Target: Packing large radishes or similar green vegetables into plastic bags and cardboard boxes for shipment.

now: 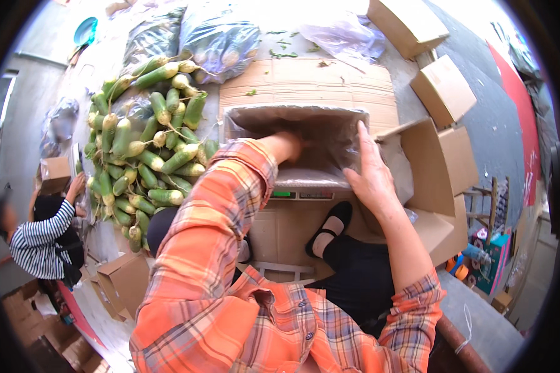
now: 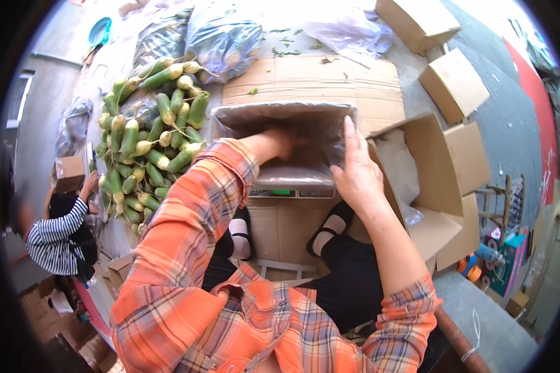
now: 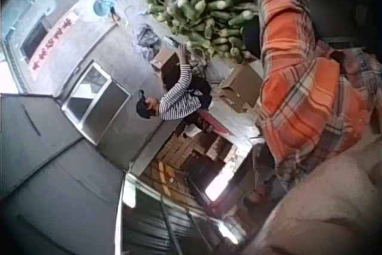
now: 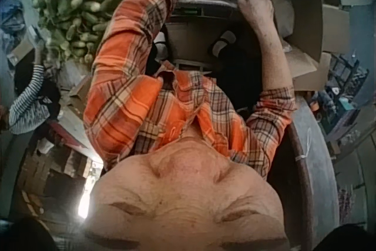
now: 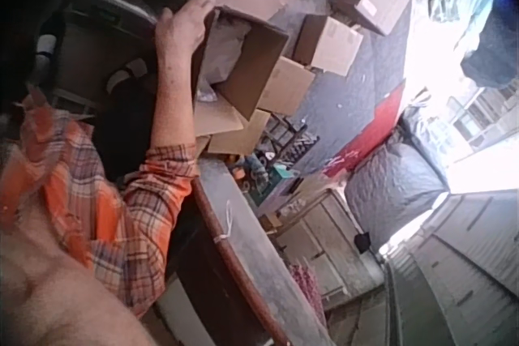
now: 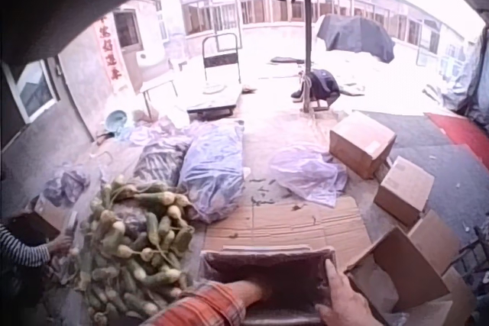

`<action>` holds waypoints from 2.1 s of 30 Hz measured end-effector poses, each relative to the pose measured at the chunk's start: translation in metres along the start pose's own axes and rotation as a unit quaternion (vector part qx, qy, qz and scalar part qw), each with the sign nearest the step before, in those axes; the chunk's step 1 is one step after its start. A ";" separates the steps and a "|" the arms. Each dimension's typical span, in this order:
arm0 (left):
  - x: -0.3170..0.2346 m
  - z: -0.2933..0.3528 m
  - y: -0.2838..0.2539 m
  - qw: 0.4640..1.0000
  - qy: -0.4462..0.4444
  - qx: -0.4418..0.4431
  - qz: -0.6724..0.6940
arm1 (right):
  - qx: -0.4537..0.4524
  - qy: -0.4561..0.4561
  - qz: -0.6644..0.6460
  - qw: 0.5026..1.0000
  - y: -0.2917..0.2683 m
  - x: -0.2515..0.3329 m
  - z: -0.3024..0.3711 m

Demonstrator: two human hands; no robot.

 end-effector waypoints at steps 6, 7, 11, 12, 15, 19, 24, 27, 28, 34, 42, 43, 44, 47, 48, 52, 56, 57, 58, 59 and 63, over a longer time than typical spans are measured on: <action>-0.014 -0.030 0.016 0.994 -0.060 0.063 0.061 | -0.009 -0.037 -0.039 0.999 -0.009 0.000 0.001; -0.007 -0.027 0.021 0.992 -0.071 0.073 0.072 | -0.011 -0.026 -0.043 0.999 -0.008 0.002 0.000; -0.003 -0.036 0.037 0.984 -0.092 0.100 0.116 | -0.014 -0.006 -0.040 0.999 -0.001 -0.001 -0.002; 0.000 -0.036 0.038 0.981 -0.095 0.108 0.128 | -0.012 -0.002 -0.032 0.999 0.000 0.000 -0.003; -0.017 -0.021 0.005 0.990 0.007 0.121 0.072 | -0.037 -0.021 -0.009 0.999 0.005 -0.006 -0.007; -0.017 0.089 -0.096 0.944 0.029 -0.138 0.297 | -0.041 -0.017 -0.024 0.999 0.008 -0.009 -0.013; 0.028 0.222 -0.119 0.846 -0.071 -0.309 0.428 | -0.043 -0.004 0.017 0.999 0.005 -0.005 -0.011; 0.060 0.300 -0.080 0.806 -0.227 -0.378 0.396 | -0.079 -0.042 0.033 0.995 0.011 -0.016 -0.019; 0.066 0.321 -0.058 0.777 -0.268 -0.404 0.401 | -0.080 -0.049 0.028 0.995 0.012 -0.015 -0.021; 0.051 0.389 0.126 0.716 -0.418 -0.343 0.442 | -0.051 -0.023 0.011 0.998 0.020 -0.023 -0.028; 0.086 0.319 0.187 0.732 -0.447 -0.335 0.391 | -0.084 -0.022 0.009 0.996 0.020 -0.029 -0.031; 0.099 0.304 0.192 0.729 -0.434 -0.375 0.373 | -0.085 -0.018 0.005 0.996 0.019 -0.024 -0.032; 0.113 0.285 0.193 0.757 -0.424 -0.353 0.350 | -0.085 -0.015 0.014 0.996 0.019 -0.023 -0.032; 0.152 0.239 0.201 0.753 -0.474 -0.332 0.312 | -0.089 -0.053 0.008 0.995 0.020 -0.019 -0.033; 0.159 0.223 0.192 0.752 -0.470 -0.333 0.320 | -0.080 -0.043 -0.022 0.996 0.018 -0.020 -0.030; 0.194 0.180 0.192 0.778 -0.506 -0.260 0.267 | -0.068 -0.028 -0.074 0.995 0.015 -0.020 -0.027; 0.199 0.153 0.221 0.793 -0.527 -0.212 0.220 | -0.070 -0.023 -0.097 0.993 0.008 -0.005 -0.029; 0.195 0.151 0.223 0.799 -0.524 -0.204 0.213 | -0.078 -0.019 -0.128 0.989 0.007 -0.003 -0.029; 0.188 0.154 0.224 0.803 -0.510 -0.230 0.204 | -0.079 -0.017 -0.127 0.989 0.006 0.001 -0.029; 0.184 0.161 0.225 0.804 -0.510 -0.231 0.202 | -0.071 -0.005 -0.121 0.990 0.005 0.007 -0.030; 0.164 0.180 0.227 0.860 -0.426 -0.239 0.150 | -0.059 -0.019 -0.038 0.997 0.005 0.002 -0.032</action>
Point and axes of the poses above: each hand's wrist, its own z-axis away from the middle knuckle, its own y-axis out of the palm, x = y × z, the point moved 4 cm from there along -z, towards the middle knuckle, and after that the axes turned 9 degrees about -y, right-handed, at the moved point
